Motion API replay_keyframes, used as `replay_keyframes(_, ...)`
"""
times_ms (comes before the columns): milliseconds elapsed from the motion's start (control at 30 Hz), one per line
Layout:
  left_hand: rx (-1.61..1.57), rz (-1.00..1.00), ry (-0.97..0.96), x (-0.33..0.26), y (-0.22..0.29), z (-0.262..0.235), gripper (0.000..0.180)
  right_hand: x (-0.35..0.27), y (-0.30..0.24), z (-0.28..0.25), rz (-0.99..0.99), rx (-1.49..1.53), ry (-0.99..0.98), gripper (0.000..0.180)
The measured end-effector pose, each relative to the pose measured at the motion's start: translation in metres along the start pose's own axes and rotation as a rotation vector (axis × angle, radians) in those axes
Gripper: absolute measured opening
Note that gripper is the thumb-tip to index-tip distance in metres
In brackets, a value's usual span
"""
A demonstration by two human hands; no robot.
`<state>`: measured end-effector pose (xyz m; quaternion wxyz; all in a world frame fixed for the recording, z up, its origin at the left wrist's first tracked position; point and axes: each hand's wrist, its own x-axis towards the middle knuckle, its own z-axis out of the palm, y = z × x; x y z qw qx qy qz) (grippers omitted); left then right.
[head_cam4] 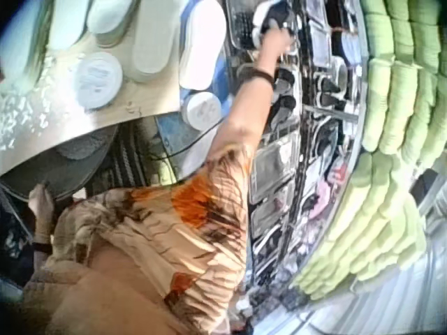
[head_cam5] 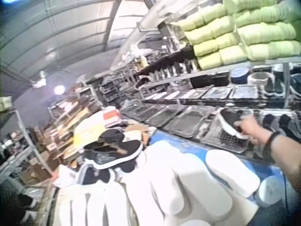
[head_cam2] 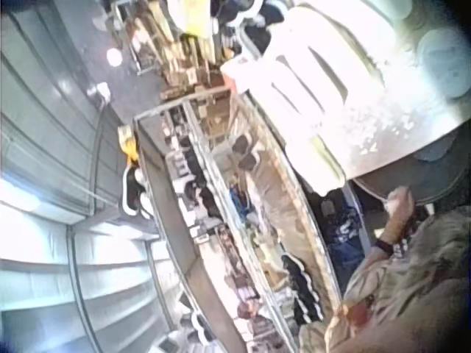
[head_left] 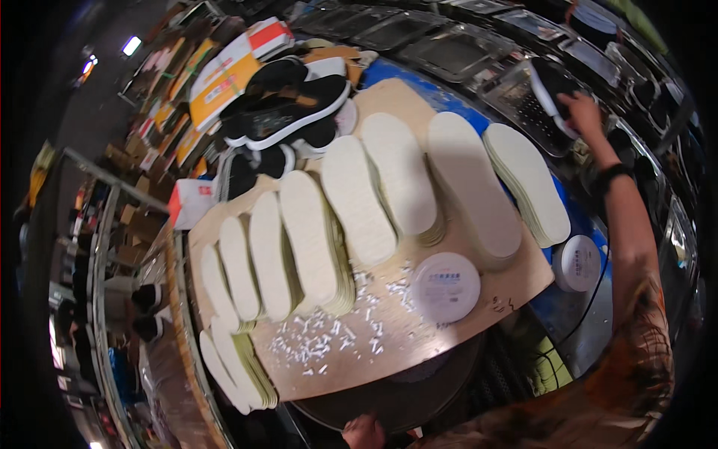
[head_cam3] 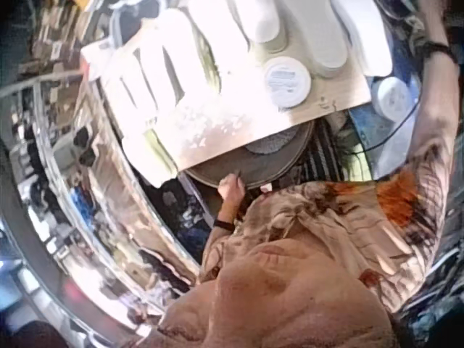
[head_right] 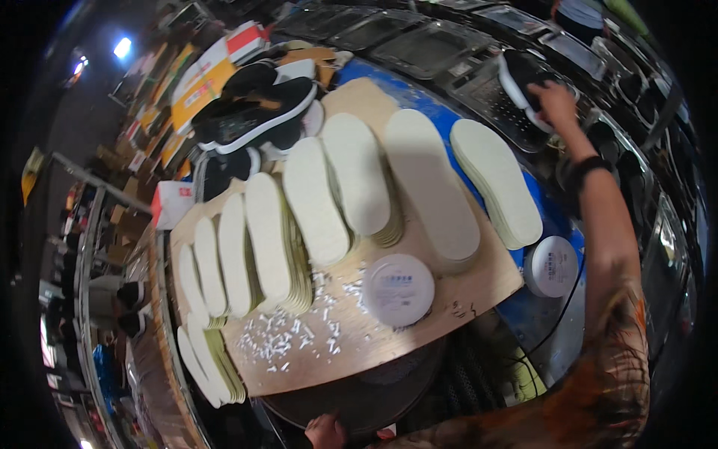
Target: Trim excess materials from shoe soles using scissors and insert insoles into the finished shoes.
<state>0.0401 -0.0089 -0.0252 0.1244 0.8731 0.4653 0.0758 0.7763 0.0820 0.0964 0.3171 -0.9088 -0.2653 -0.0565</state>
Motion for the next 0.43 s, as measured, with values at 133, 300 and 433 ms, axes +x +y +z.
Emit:
replay_keyframes(133,-0.053,0.017,0.005,0.006,0.001,-0.006,0.016,-0.077,-0.054,-0.085,-0.087,0.762,0.041,0.035)
replay_keyframes(300,-0.313,-0.101,-0.136,0.016,0.014,-0.022,0.036,-0.287,-0.117,-0.139,-0.49,0.367,-0.112,0.034)
replay_keyframes(433,-1.668,-0.392,-0.029,0.009,0.05,-0.07,0.062,-0.43,-0.164,-0.157,-0.967,-0.566,-0.581,0.029)
